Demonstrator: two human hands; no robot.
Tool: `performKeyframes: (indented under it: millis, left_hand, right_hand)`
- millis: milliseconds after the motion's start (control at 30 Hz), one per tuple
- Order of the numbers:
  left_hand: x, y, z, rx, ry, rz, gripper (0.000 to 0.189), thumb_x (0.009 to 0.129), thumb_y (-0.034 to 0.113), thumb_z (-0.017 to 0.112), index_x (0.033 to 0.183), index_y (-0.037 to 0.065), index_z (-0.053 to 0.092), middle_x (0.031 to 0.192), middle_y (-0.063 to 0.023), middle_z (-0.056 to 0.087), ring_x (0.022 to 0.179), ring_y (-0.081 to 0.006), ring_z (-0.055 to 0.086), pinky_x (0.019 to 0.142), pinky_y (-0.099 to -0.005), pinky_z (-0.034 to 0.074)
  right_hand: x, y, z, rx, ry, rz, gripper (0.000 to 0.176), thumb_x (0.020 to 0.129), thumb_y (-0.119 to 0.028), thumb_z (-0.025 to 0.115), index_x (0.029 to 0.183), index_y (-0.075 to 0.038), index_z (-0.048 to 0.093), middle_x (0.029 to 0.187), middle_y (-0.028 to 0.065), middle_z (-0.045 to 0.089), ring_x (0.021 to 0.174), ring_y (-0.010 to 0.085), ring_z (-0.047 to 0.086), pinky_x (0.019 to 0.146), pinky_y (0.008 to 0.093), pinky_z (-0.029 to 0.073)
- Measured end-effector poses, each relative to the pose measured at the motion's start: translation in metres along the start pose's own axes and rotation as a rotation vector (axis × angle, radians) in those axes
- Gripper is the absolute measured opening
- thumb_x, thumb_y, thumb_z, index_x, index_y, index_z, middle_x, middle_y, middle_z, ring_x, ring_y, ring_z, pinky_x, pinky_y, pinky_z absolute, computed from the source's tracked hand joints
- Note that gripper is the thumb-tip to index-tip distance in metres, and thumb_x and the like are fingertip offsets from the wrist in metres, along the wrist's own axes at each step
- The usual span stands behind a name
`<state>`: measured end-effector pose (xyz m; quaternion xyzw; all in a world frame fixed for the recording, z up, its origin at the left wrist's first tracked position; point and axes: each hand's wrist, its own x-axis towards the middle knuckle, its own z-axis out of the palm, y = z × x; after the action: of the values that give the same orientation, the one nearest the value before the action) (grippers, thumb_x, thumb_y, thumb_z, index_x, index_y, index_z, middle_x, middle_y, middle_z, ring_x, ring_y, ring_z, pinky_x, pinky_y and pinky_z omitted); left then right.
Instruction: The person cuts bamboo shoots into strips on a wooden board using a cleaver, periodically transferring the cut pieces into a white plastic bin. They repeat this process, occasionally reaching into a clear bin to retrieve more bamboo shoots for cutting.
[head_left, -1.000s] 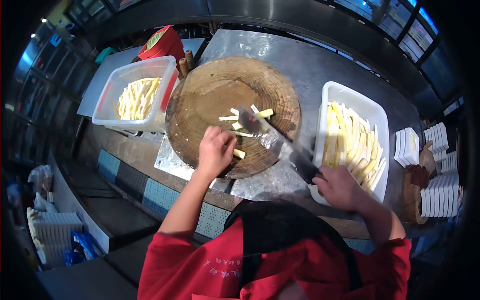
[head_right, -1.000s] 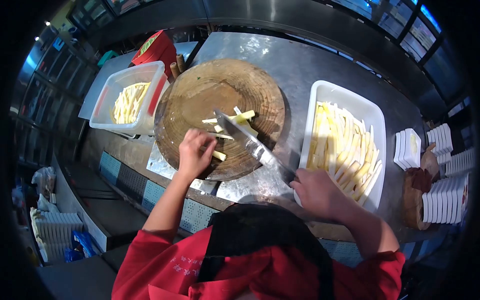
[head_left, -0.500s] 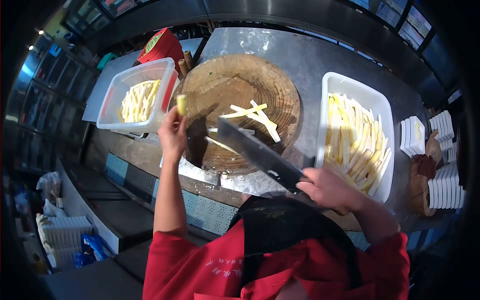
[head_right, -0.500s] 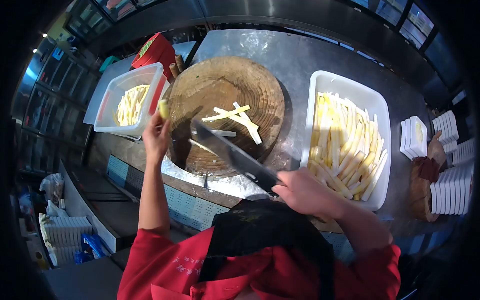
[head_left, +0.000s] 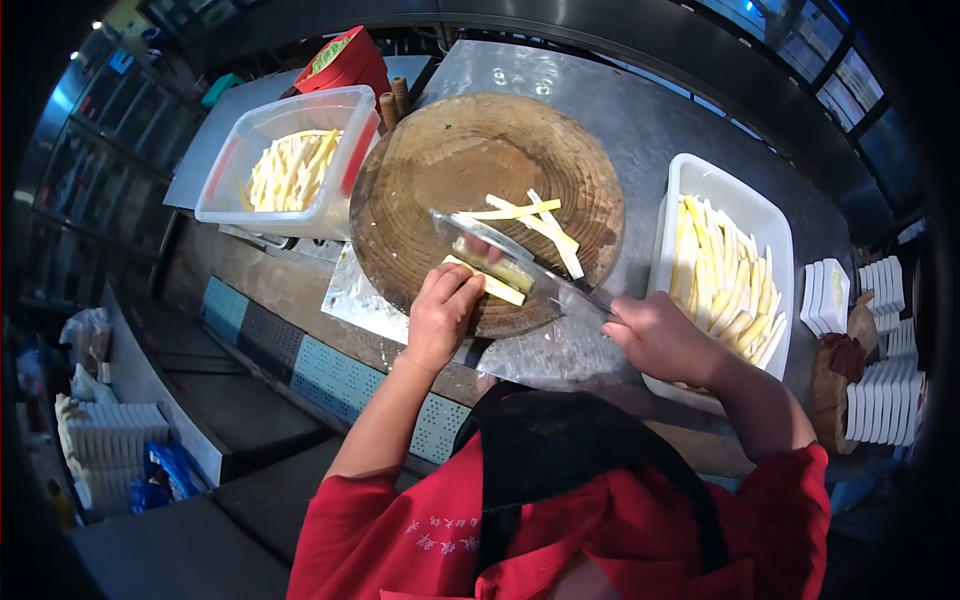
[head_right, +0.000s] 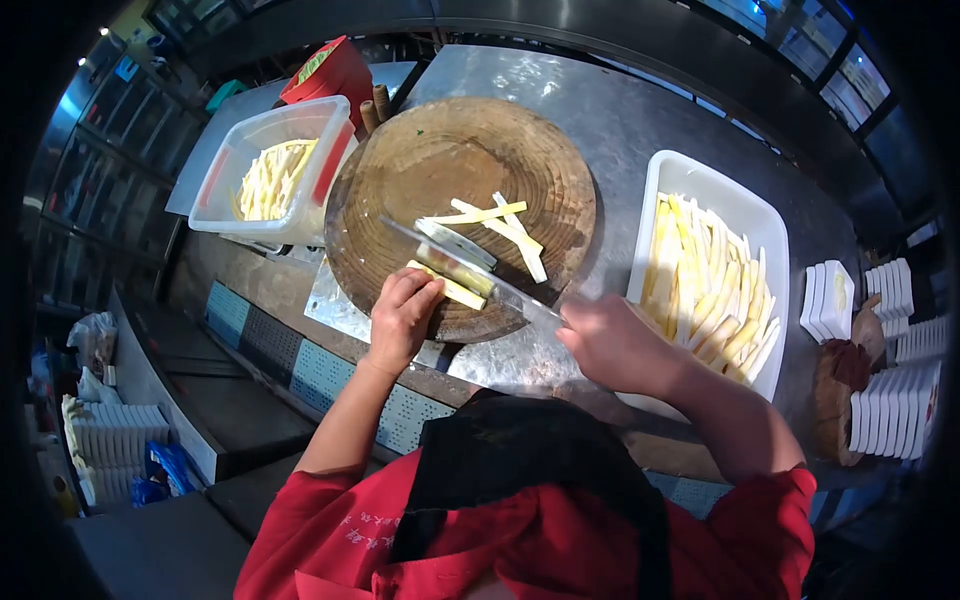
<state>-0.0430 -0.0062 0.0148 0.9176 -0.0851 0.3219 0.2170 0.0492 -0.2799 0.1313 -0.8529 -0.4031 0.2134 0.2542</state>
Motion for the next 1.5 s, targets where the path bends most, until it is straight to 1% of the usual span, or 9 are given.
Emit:
performKeyframes:
  millis: [167, 367, 433, 633, 967, 1067, 1267, 1333, 1500]
  left_hand:
    - [-0.004, 0.002, 0.009, -0.046, 0.095, -0.074, 0.019, 0.073, 0.000, 0.071, 0.091, 0.002, 0.066, 0.091, -0.0103, 0.063, 0.090, -0.0308, 0.061, 0.076, -0.0374, 0.052]
    - [-0.001, 0.000, 0.008, -0.081, 0.109, -0.065, 0.018, 0.073, -0.001, 0.072, 0.089, 0.002, 0.065, 0.090, -0.0102, 0.063, 0.089, -0.0309, 0.061, 0.077, -0.0375, 0.052]
    - [-0.004, -0.001, 0.007, -0.101, 0.070, -0.088, 0.018, 0.072, -0.002, 0.072, 0.089, 0.002, 0.065, 0.088, -0.0104, 0.062, 0.088, -0.0309, 0.061, 0.076, -0.0377, 0.051]
    - [-0.011, 0.004, 0.001, -0.108, 0.090, -0.073, 0.020, 0.070, -0.002, 0.074, 0.087, 0.002, 0.064, 0.087, -0.0107, 0.061, 0.086, -0.0313, 0.060, 0.075, -0.0384, 0.050]
    - [-0.008, 0.012, 0.004, -0.070, 0.089, -0.113, 0.021, 0.069, -0.002, 0.076, 0.086, 0.003, 0.064, 0.088, -0.0099, 0.060, 0.089, -0.0312, 0.058, 0.076, -0.0395, 0.050]
    - [-0.009, 0.008, 0.005, -0.093, 0.086, -0.132, 0.020, 0.069, -0.001, 0.076, 0.085, 0.003, 0.065, 0.087, -0.0096, 0.060, 0.089, -0.0309, 0.058, 0.076, -0.0398, 0.049]
    - [0.014, 0.002, 0.012, -0.091, -0.025, -0.138, 0.016, 0.068, 0.006, 0.079, 0.079, 0.006, 0.067, 0.084, -0.0082, 0.061, 0.082, -0.0281, 0.058, 0.070, -0.0373, 0.049]
    - [0.036, 0.000, 0.027, -0.045, -0.047, -0.083, 0.018, 0.068, 0.008, 0.080, 0.076, 0.005, 0.064, 0.085, -0.0098, 0.061, 0.083, -0.0294, 0.058, 0.071, -0.0388, 0.049]
    - [0.097, -0.020, 0.072, 0.095, -0.132, -0.044, 0.009, 0.072, 0.006, 0.073, 0.075, 0.005, 0.065, 0.085, -0.0134, 0.061, 0.085, -0.0340, 0.055, 0.076, -0.0435, 0.046]
  right_hand:
    - [-0.006, -0.020, -0.018, -0.249, -0.224, 0.106, 0.021, 0.091, -0.020, 0.054, 0.086, 0.001, 0.056, 0.073, 0.0267, 0.061, 0.075, 0.0457, 0.061, 0.070, 0.0512, 0.049]
    - [0.015, -0.015, 0.009, -0.360, -0.212, 0.028, 0.021, 0.090, -0.018, 0.057, 0.083, 0.001, 0.052, 0.065, 0.0215, 0.059, 0.066, 0.0422, 0.061, 0.062, 0.0502, 0.047]
    - [0.024, -0.023, 0.017, -0.319, -0.171, -0.092, 0.013, 0.080, -0.007, 0.054, 0.088, 0.003, 0.055, 0.077, 0.0235, 0.064, 0.077, 0.0408, 0.065, 0.070, 0.0496, 0.050]
    - [0.006, 0.007, 0.012, -0.125, -0.007, -0.022, 0.019, 0.087, -0.014, 0.061, 0.082, 0.003, 0.053, 0.065, 0.0246, 0.056, 0.066, 0.0437, 0.059, 0.061, 0.0499, 0.046]
    - [-0.004, -0.013, 0.009, -0.280, -0.188, 0.025, 0.021, 0.091, -0.018, 0.054, 0.087, 0.002, 0.057, 0.072, 0.0250, 0.062, 0.072, 0.0436, 0.063, 0.068, 0.0503, 0.050]
    - [0.001, -0.002, 0.019, -0.277, 0.001, -0.152, 0.019, 0.088, -0.016, 0.060, 0.080, 0.000, 0.055, 0.066, 0.0210, 0.059, 0.065, 0.0417, 0.060, 0.061, 0.0480, 0.048]
    - [-0.038, 0.027, 0.005, -0.150, 0.120, 0.003, 0.020, 0.091, -0.018, 0.058, 0.084, 0.000, 0.058, 0.067, 0.0187, 0.062, 0.063, 0.0333, 0.064, 0.062, 0.0394, 0.052]
    - [-0.067, 0.005, -0.028, 0.492, 0.194, 0.625, 0.021, 0.090, -0.019, 0.061, 0.084, 0.001, 0.057, 0.059, 0.0092, 0.058, 0.049, 0.0182, 0.058, 0.049, 0.0317, 0.048]
    - [-0.153, 0.031, -0.039, 0.545, 0.712, 0.694, 0.020, 0.089, -0.014, 0.062, 0.079, 0.002, 0.056, 0.055, 0.0038, 0.054, 0.042, 0.0087, 0.052, 0.040, 0.0254, 0.041]
